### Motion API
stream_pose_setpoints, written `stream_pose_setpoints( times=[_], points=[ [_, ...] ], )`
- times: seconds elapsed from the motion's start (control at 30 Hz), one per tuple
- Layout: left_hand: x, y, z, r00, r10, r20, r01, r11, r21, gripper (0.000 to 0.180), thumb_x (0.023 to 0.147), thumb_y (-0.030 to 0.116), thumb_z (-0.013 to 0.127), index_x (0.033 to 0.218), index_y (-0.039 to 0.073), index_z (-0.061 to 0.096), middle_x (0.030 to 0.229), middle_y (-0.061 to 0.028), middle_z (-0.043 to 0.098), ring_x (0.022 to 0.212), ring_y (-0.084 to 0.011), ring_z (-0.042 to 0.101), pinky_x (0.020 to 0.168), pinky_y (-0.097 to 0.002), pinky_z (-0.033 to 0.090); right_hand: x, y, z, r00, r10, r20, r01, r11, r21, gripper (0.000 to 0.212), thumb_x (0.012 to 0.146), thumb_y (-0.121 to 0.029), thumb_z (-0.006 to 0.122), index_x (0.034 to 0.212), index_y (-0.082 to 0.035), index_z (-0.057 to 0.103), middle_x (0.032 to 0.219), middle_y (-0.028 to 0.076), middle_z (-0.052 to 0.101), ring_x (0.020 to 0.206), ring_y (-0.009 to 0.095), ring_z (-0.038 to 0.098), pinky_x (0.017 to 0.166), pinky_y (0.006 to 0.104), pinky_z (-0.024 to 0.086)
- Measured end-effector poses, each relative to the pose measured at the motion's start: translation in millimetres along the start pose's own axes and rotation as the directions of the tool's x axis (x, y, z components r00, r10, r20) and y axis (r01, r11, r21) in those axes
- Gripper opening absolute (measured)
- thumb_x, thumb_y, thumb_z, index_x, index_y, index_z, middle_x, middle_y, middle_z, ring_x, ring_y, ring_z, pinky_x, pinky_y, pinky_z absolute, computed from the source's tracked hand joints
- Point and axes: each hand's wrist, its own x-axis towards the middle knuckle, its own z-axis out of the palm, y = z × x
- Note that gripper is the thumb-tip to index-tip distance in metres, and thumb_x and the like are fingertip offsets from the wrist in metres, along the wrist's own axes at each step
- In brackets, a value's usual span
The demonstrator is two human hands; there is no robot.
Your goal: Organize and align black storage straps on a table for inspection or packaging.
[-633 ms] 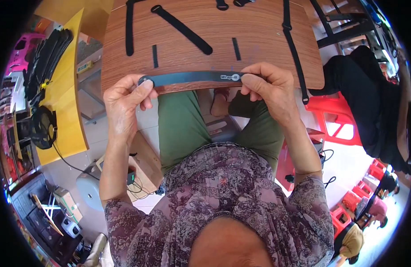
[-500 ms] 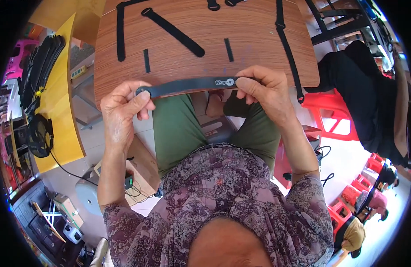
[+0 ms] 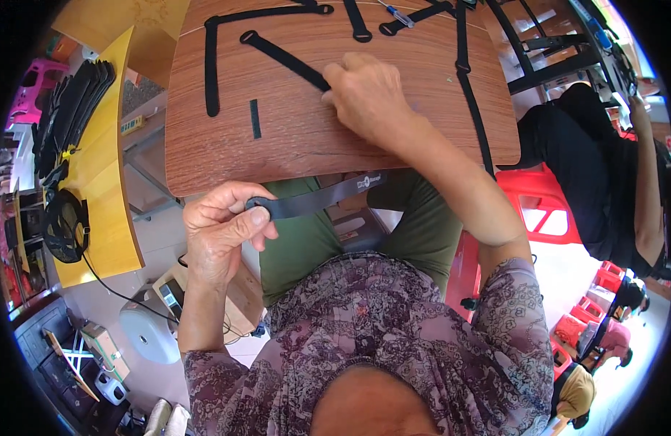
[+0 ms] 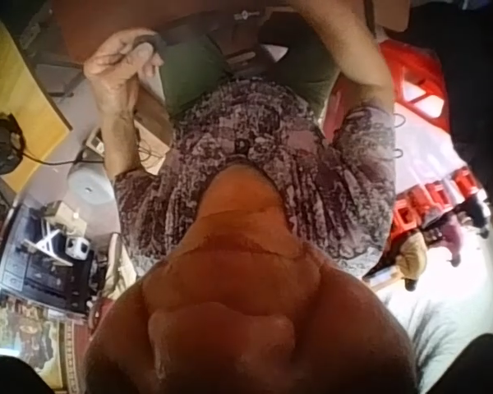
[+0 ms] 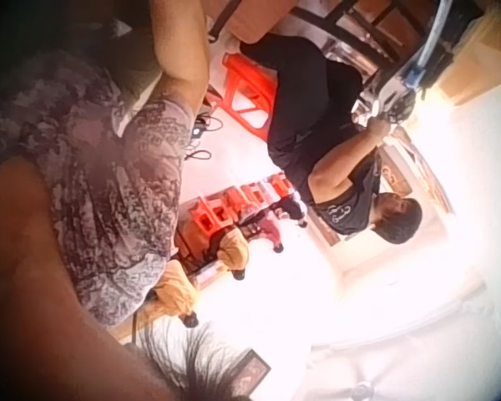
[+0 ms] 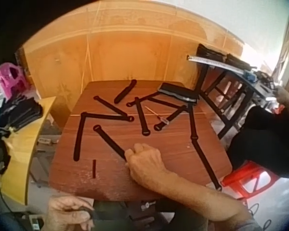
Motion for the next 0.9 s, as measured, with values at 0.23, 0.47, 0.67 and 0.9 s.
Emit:
stream_pose_setpoints(
  times=[0.23,0.47,0.67,0.9],
  points=[
    [5.3,8.7,-10.2,0.999,0.024,0.049,-0.021,0.998,-0.065,0.021,0.078,0.004,0.066,0.093,-0.009,0.06,0.071,-0.0128,0.062,0.051,-0.0132,0.057,0.044,-0.0205,0.043,28.0,41.5,-2.8,0.992,0.035,-0.118,-0.047,0.994,-0.1,0.011,0.072,-0.012,0.061,0.073,-0.001,0.063,0.076,0.019,0.061,0.076,0.035,0.061,0.063,0.0444,0.049],
    [12.2,19.5,-1.5,0.99,0.098,0.104,-0.08,0.982,-0.172,0.028,0.076,0.009,0.069,0.093,-0.01,0.058,0.07,-0.016,0.062,0.049,-0.0144,0.057,0.042,-0.0191,0.042,-31.8,-21.8,-56.9,0.932,-0.061,0.357,-0.309,0.382,0.871,0.029,0.078,-0.02,0.069,0.101,-0.003,0.065,0.086,0.006,0.066,0.078,0.015,0.06,0.073,0.0276,0.047],
    [26.1,20.9,1.9,0.998,0.044,0.045,-0.041,0.996,-0.074,0.022,0.079,0.008,0.065,0.093,-0.009,0.059,0.07,-0.0145,0.062,0.049,-0.0134,0.056,0.042,-0.019,0.041,-60.4,-25.0,-73.2,0.759,-0.064,0.648,-0.638,0.122,0.76,0.023,0.076,-0.011,0.069,0.096,0.001,0.065,0.075,0.003,0.064,0.071,0.011,0.059,0.065,0.0232,0.046],
    [57.1,12.6,-14.1,0.99,-0.034,-0.14,0.062,0.978,0.201,0.015,0.08,0.01,0.064,0.089,-0.002,0.06,0.066,-0.009,0.061,0.046,-0.0096,0.05,0.045,-0.0193,0.038,-49.3,13.6,-70.3,0.796,0.3,0.526,-0.599,0.263,0.756,0.012,0.079,-0.009,0.064,0.084,0.002,0.066,0.067,0.003,0.063,0.062,0.007,0.056,0.057,0.0203,0.045]
  ],
)
